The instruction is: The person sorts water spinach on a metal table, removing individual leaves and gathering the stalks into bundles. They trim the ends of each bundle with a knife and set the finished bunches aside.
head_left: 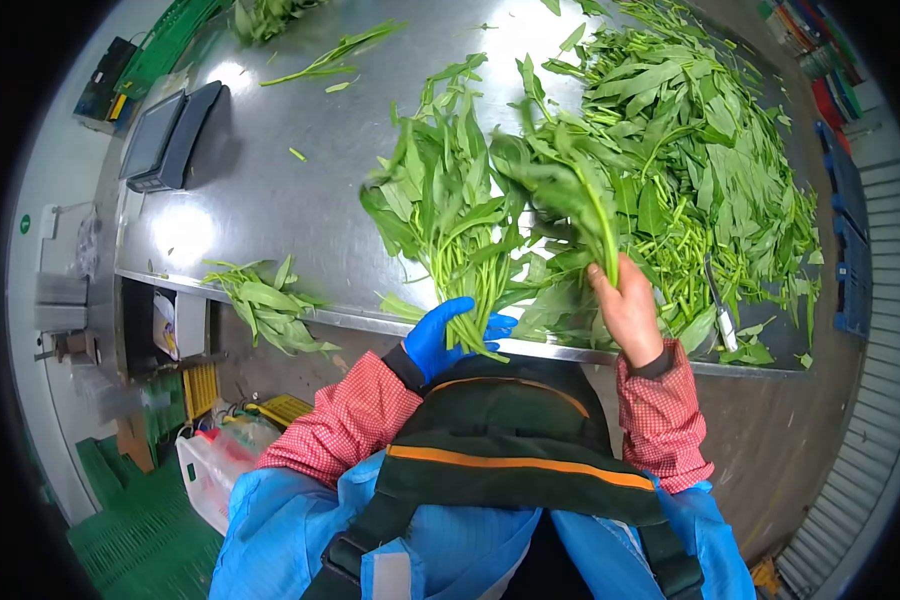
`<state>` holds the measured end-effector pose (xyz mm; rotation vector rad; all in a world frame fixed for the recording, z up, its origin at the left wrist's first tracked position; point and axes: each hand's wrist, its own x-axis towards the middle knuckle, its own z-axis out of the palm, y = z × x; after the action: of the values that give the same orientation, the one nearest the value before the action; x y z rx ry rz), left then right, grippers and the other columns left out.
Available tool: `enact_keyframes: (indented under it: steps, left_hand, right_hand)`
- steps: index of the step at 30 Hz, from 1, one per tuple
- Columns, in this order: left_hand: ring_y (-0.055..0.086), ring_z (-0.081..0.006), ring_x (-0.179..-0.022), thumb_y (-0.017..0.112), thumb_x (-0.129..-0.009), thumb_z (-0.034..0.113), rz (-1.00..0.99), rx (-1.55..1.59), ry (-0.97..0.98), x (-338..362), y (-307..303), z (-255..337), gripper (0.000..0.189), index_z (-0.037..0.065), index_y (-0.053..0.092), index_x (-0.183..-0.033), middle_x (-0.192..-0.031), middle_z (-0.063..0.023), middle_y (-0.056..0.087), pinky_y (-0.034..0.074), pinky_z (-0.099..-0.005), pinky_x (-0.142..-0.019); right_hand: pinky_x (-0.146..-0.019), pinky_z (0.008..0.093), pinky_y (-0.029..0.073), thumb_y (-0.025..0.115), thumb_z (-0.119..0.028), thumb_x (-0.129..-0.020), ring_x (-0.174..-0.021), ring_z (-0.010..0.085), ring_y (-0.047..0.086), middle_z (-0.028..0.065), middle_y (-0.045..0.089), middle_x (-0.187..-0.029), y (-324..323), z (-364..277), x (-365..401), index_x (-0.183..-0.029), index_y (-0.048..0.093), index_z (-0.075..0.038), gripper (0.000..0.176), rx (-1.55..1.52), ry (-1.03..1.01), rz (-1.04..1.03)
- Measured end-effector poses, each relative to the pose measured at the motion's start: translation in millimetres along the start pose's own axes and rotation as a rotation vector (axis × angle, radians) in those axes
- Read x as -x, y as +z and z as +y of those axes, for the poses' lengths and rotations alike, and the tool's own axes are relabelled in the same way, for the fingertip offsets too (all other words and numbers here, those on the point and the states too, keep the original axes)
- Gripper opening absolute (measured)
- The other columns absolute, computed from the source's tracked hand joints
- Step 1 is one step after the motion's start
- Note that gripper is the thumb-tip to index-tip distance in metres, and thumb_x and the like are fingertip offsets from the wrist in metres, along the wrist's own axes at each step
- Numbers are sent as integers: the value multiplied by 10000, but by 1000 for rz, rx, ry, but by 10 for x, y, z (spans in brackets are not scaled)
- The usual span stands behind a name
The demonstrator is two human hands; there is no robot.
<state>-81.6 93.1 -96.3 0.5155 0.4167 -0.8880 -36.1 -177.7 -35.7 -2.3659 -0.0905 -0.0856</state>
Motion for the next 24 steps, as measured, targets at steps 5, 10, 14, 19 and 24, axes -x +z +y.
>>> enact_keyframes:
  steps: [5, 10, 14, 19, 24]
  left_hand:
    - [562, -376, -1100, 433, -942, 371, -42, -23, 58, 19, 31, -78, 570, -45, 398, -1330, -1248, -270, 528, 407, -464, -998]
    - [618, -289, -1016, 458, -939, 388, 154, -261, 91, 27, 230, -282, 526, -5, 465, -1289, -1166, -182, 607, 473, -402, -914]
    - [634, -239, -966, 502, -931, 354, 264, -169, 48, 245, 224, -258, 463, 16, 499, -1248, -1053, -132, 649, 509, -377, -851]
    - [620, -185, -950, 612, -890, 187, 434, -171, 189, 213, 352, -366, 325, 51, 569, -1183, -1047, -61, 634, 513, -359, -842]
    - [606, -194, -1017, 587, -897, 98, 489, -757, 480, 159, 368, -398, 354, 3, 517, -1231, -1101, -86, 624, 486, -330, -888]
  right_hand:
    - [-438, 284, 392, 606, -315, -902, -497, 120, 489, 20, 522, -626, 219, -204, 83, -853, 555, -41, 283, -892, 596, -200]
    - [-454, 253, 408, 666, -281, -850, -518, 106, 499, 12, 548, -650, 714, -152, 306, -862, 586, -47, 248, -930, 770, -647]
    - [-518, 239, 466, 625, -201, -859, -584, 134, 573, 58, 628, -763, 720, -51, 398, -941, 602, 2, 219, -1089, 740, -560]
    - [-598, 282, 504, 630, -207, -859, -644, 152, 584, 62, 616, -840, 715, -100, 365, -1040, 572, 4, 285, -1160, 754, -668]
    - [-563, 270, 481, 647, -211, -850, -629, 114, 556, 36, 579, -761, 769, -204, 482, -996, 566, -19, 254, -906, 398, -443]
